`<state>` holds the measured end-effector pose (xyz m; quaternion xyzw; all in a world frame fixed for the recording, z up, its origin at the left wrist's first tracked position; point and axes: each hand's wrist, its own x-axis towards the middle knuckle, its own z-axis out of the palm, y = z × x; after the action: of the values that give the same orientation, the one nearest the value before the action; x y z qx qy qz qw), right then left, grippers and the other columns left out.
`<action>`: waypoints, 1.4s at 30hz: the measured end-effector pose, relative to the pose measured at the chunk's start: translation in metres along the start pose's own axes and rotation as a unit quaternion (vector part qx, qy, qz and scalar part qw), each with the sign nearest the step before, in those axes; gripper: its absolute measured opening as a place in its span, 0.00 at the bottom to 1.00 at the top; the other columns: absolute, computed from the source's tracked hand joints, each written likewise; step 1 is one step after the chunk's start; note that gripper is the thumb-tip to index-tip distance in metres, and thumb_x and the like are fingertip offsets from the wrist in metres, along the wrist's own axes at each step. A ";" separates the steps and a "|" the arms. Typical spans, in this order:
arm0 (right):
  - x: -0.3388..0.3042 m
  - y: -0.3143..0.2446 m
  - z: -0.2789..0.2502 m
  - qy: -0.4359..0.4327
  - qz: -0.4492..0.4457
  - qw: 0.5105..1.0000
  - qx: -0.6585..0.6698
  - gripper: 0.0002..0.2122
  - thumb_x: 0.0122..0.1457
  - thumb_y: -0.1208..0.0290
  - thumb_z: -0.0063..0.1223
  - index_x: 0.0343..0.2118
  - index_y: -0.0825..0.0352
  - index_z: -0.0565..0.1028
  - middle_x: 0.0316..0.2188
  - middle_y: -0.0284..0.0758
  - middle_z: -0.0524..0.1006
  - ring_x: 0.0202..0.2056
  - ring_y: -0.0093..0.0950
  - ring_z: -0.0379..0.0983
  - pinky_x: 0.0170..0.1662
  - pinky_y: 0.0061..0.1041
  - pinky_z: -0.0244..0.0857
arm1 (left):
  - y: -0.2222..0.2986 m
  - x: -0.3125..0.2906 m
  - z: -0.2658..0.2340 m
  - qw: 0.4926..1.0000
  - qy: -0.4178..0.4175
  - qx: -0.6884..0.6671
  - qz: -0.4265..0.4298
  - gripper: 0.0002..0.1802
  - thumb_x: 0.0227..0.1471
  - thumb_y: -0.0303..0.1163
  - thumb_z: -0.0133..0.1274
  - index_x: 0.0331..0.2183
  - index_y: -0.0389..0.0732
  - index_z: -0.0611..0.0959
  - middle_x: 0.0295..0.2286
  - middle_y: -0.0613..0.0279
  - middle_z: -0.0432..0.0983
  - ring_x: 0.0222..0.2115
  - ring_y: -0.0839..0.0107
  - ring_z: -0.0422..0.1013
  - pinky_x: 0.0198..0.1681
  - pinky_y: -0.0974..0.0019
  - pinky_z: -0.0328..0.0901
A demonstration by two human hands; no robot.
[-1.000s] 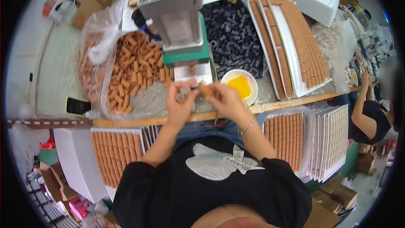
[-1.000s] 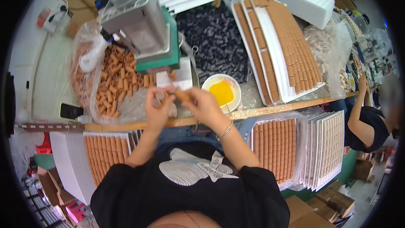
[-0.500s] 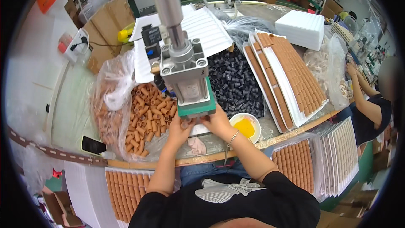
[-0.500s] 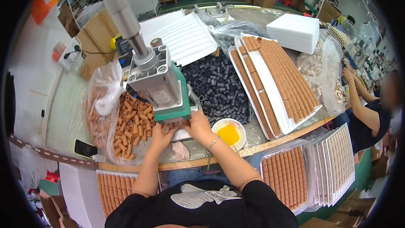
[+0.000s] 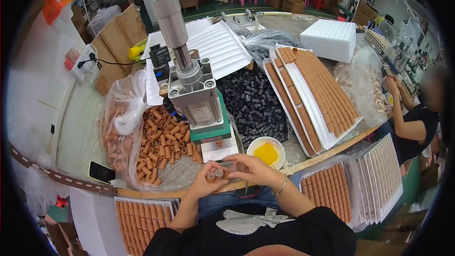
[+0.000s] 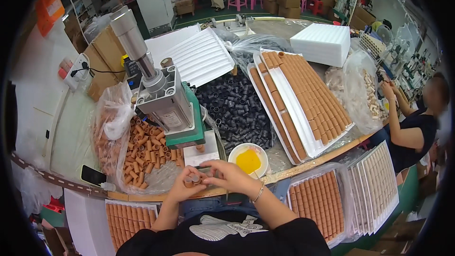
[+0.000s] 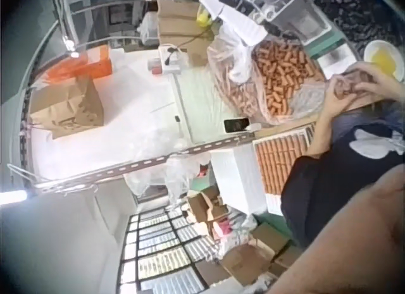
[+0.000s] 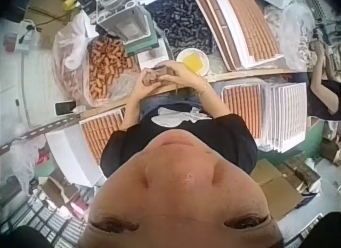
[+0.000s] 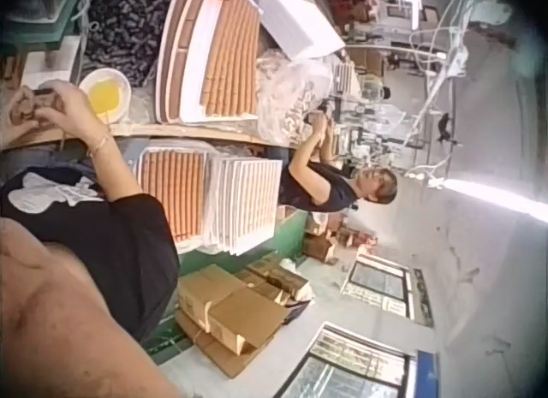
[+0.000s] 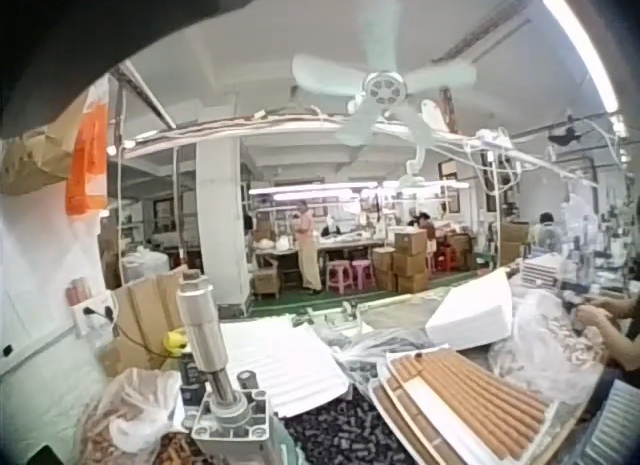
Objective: Apply adhesive to small brown cylindrical components and assemble them with black components using a small pneumatic press.
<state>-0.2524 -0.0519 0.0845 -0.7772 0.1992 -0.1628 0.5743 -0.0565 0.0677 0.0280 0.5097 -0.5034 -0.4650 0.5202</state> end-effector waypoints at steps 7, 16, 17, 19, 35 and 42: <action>-0.017 0.013 0.007 0.118 -0.046 0.987 -0.097 0.09 0.55 0.70 0.59 0.38 0.67 0.76 0.25 0.34 0.76 0.24 0.22 0.72 0.29 0.21 0.65 | 0.011 0.004 0.034 0.996 0.033 0.081 0.009 0.20 0.43 0.26 0.66 0.36 0.40 0.73 0.34 0.65 0.75 0.35 0.79 0.70 0.40 0.73 0.66; -0.019 0.011 0.016 0.106 -0.039 0.987 -0.116 0.09 0.56 0.71 0.59 0.37 0.68 0.75 0.24 0.34 0.76 0.23 0.23 0.73 0.29 0.21 0.66 | 0.001 -0.014 0.043 0.990 0.082 0.113 0.037 0.21 0.44 0.23 0.64 0.39 0.39 0.71 0.32 0.65 0.74 0.34 0.77 0.72 0.38 0.73 0.67; -0.022 0.009 0.014 0.107 -0.038 0.987 -0.116 0.09 0.56 0.71 0.59 0.37 0.68 0.75 0.24 0.34 0.76 0.23 0.23 0.73 0.29 0.21 0.66 | 0.004 -0.015 0.041 0.990 0.058 0.117 0.053 0.22 0.44 0.22 0.64 0.40 0.40 0.71 0.32 0.65 0.74 0.34 0.76 0.72 0.37 0.73 0.67; -0.024 0.007 0.010 0.016 -0.046 0.997 -0.052 0.09 0.57 0.70 0.57 0.38 0.67 0.75 0.25 0.34 0.76 0.24 0.24 0.73 0.29 0.21 0.66 | 0.002 -0.022 0.033 1.000 0.011 -0.010 -0.011 0.23 0.43 0.22 0.64 0.39 0.40 0.70 0.34 0.61 0.73 0.34 0.74 0.72 0.37 0.71 0.67; -0.023 -0.001 0.016 -0.122 -0.050 0.986 0.102 0.10 0.58 0.70 0.57 0.40 0.67 0.75 0.25 0.32 0.77 0.25 0.21 0.74 0.29 0.20 0.67 | -0.009 -0.021 0.022 0.884 -0.234 -0.393 -0.096 0.27 0.47 0.34 0.64 0.45 0.36 0.69 0.29 0.58 0.73 0.28 0.74 0.70 0.32 0.72 0.66; -0.023 0.016 0.036 0.118 -0.092 0.977 -0.154 0.11 0.53 0.67 0.62 0.37 0.66 0.76 0.25 0.37 0.75 0.25 0.31 0.74 0.29 0.26 0.67 | -0.006 -0.022 0.028 0.990 0.063 0.125 0.028 0.19 0.44 0.27 0.65 0.36 0.40 0.73 0.31 0.67 0.74 0.33 0.79 0.70 0.36 0.73 0.66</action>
<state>-0.2571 -0.0147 0.0579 -0.8467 0.2156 -0.2729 0.4028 -0.0857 0.0880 0.0205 0.5847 -0.5379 -0.3510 0.4955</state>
